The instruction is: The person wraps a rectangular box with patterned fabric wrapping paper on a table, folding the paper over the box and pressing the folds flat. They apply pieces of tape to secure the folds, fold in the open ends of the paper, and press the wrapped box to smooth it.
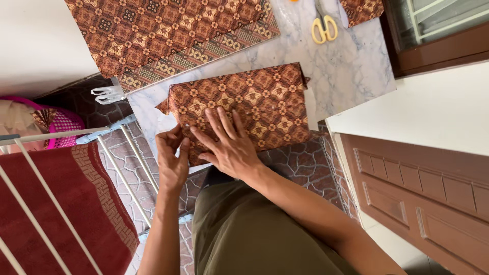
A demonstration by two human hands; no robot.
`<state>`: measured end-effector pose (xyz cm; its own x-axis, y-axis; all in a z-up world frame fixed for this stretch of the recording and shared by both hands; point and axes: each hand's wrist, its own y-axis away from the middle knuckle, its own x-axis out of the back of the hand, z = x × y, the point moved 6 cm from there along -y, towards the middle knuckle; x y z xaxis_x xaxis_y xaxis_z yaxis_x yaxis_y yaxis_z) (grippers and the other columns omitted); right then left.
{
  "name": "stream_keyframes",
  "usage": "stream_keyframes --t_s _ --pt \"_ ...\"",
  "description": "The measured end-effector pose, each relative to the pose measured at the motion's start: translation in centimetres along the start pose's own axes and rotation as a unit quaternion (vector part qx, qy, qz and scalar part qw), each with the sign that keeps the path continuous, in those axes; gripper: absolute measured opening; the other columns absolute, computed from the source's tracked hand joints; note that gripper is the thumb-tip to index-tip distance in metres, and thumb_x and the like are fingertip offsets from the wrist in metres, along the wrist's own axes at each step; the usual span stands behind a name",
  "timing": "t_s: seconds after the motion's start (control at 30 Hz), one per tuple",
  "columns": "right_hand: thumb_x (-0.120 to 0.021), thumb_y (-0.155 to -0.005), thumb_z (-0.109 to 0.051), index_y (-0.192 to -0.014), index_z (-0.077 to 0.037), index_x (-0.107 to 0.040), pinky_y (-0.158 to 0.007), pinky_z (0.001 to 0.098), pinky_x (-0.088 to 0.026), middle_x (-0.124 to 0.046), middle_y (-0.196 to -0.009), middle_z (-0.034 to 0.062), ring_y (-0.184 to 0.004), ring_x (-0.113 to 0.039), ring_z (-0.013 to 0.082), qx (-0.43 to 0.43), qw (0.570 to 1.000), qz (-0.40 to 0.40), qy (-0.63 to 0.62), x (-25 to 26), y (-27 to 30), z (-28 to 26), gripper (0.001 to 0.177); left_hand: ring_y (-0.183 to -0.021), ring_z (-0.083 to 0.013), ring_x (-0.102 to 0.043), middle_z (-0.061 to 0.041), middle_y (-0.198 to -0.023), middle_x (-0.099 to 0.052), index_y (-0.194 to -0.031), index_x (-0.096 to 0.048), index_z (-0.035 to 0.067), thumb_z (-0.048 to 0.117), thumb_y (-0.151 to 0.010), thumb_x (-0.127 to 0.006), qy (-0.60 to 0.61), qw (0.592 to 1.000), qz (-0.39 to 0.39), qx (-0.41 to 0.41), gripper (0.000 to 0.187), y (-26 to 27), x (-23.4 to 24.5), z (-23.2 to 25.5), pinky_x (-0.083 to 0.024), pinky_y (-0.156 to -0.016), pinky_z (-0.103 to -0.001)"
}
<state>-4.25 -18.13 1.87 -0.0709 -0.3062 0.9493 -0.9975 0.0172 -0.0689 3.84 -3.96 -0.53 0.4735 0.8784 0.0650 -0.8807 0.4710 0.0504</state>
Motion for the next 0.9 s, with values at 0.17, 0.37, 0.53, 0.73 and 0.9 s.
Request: stream_keyframes --t_s 0.17,0.37,0.53,0.73,0.9 --pt "-0.062 -0.098 -0.06 -0.163 -0.033 -0.028 -0.129 0.0665 -0.01 -0.006 -0.172 0.0186 -0.16 -0.008 0.0414 0.025 0.999 0.041 -0.01 -0.1 0.2 0.1 0.079 -0.114 -0.0223 -0.065 -0.027 -0.133 -0.063 -0.115 -0.036 0.002 0.002 -0.108 -0.052 -0.054 0.998 0.032 0.021 0.017 -0.1 -0.3 -0.4 -0.059 -0.093 -0.032" --pt "-0.066 -0.095 -0.048 -0.161 -0.027 -0.032 -0.127 0.0651 -0.013 -0.008 -0.169 0.0232 -0.157 -0.011 0.0447 0.04 0.998 0.026 -0.029 -0.9 -0.1 0.5 0.077 -0.115 -0.0239 -0.063 -0.029 -0.131 -0.065 -0.123 -0.036 0.0 0.001 -0.111 -0.046 -0.09 0.992 0.076 -0.04 0.016 0.3 -1.2 0.0 -0.055 -0.092 -0.033" --pt "-0.062 -0.105 -0.035 -0.154 -0.009 -0.042 -0.131 0.0593 -0.019 -0.022 -0.168 0.0243 -0.157 -0.023 0.0435 0.04 0.994 0.066 -0.076 -1.1 0.2 1.2 0.059 -0.095 -0.0325 -0.07 -0.03 -0.116 -0.071 -0.127 -0.038 0.0 0.004 -0.11 -0.045 -0.166 0.977 0.129 0.032 0.019 0.8 -1.5 -0.3 -0.057 -0.078 -0.041" --pt "-0.063 -0.096 -0.014 -0.152 -0.004 -0.048 -0.127 0.0575 -0.024 -0.025 -0.165 0.0264 -0.153 -0.025 0.0459 0.054 0.995 0.047 -0.07 -0.8 0.5 1.4 0.058 -0.099 -0.033 -0.076 -0.025 -0.111 -0.075 -0.128 -0.047 0.0 0.015 -0.106 -0.06 -0.201 0.961 0.191 0.011 0.03 0.4 -2.2 1.7 -0.058 -0.081 -0.04" --pt "-0.067 -0.094 -0.006 -0.151 -0.005 -0.05 -0.129 0.0567 -0.027 -0.031 -0.167 0.0227 -0.155 -0.03 0.0437 0.05 0.994 0.044 -0.081 -0.2 0.2 1.7 0.06 -0.1 -0.0315 -0.076 -0.021 -0.109 -0.076 -0.121 -0.058 0.0 0.029 -0.089 -0.082 -0.224 0.943 0.242 0.046 0.049 -0.2 -2.3 2.8 -0.059 -0.082 -0.039"
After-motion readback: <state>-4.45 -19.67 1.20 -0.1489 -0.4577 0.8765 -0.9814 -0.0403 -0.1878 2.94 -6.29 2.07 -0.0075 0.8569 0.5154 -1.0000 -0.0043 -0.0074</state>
